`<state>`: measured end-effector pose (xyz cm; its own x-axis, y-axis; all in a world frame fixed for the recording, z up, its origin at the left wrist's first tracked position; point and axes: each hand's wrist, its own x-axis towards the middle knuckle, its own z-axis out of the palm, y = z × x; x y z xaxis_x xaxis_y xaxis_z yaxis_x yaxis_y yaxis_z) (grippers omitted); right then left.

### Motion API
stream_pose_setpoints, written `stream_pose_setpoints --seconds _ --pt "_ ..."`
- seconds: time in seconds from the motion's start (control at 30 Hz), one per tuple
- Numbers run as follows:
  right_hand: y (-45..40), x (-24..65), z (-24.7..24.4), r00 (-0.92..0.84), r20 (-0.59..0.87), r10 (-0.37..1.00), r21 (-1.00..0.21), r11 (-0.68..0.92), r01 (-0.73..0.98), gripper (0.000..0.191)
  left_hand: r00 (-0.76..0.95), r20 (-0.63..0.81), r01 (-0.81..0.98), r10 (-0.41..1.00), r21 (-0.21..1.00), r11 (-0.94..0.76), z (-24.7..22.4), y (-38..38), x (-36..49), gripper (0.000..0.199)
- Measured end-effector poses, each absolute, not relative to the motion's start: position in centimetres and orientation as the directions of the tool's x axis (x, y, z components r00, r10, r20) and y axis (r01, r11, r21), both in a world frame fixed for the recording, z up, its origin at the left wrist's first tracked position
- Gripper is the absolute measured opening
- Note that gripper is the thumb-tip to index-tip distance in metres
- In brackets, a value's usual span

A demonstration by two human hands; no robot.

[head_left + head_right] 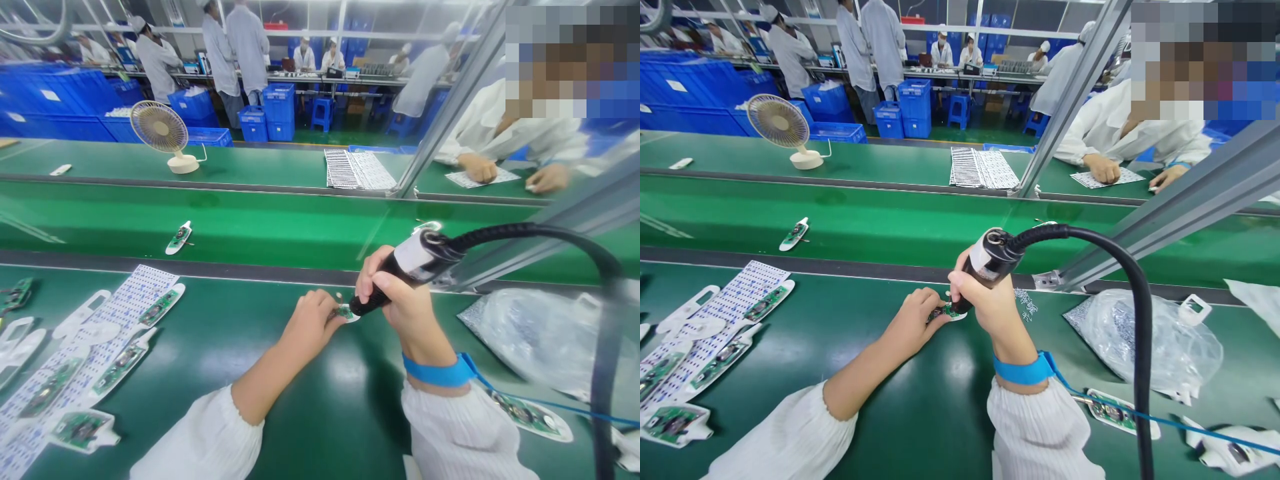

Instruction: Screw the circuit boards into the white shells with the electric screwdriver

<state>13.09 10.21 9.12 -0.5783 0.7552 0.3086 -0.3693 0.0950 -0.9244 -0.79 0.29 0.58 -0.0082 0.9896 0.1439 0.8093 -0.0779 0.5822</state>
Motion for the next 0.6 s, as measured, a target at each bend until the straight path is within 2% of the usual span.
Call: stream_pose_setpoints --seconds 0.4,0.47,0.53,0.6 --pt "10.5 12.9 9.3 -0.582 0.316 0.749 -0.918 0.087 -0.387 0.022 -0.009 0.175 0.824 0.984 0.56 -0.092 0.5 0.3 -1.0 0.011" --pt "10.7 13.3 9.3 -0.593 0.32 0.739 -0.906 0.056 -0.42 0.027 0.004 0.192 0.825 0.981 0.554 -0.112 0.3 0.1 -1.1 0.011" --pt "11.3 14.2 9.7 -0.557 0.361 0.748 -0.869 0.053 -0.492 0.034 0.017 0.211 0.824 0.977 0.551 -0.134 0.0 0.0 -1.3 0.01" --pt "12.1 15.9 10.2 -0.44 0.404 0.802 -0.822 0.108 -0.559 0.032 0.016 0.241 0.82 0.97 0.552 -0.15 -0.3 0.2 -1.9 0.011"
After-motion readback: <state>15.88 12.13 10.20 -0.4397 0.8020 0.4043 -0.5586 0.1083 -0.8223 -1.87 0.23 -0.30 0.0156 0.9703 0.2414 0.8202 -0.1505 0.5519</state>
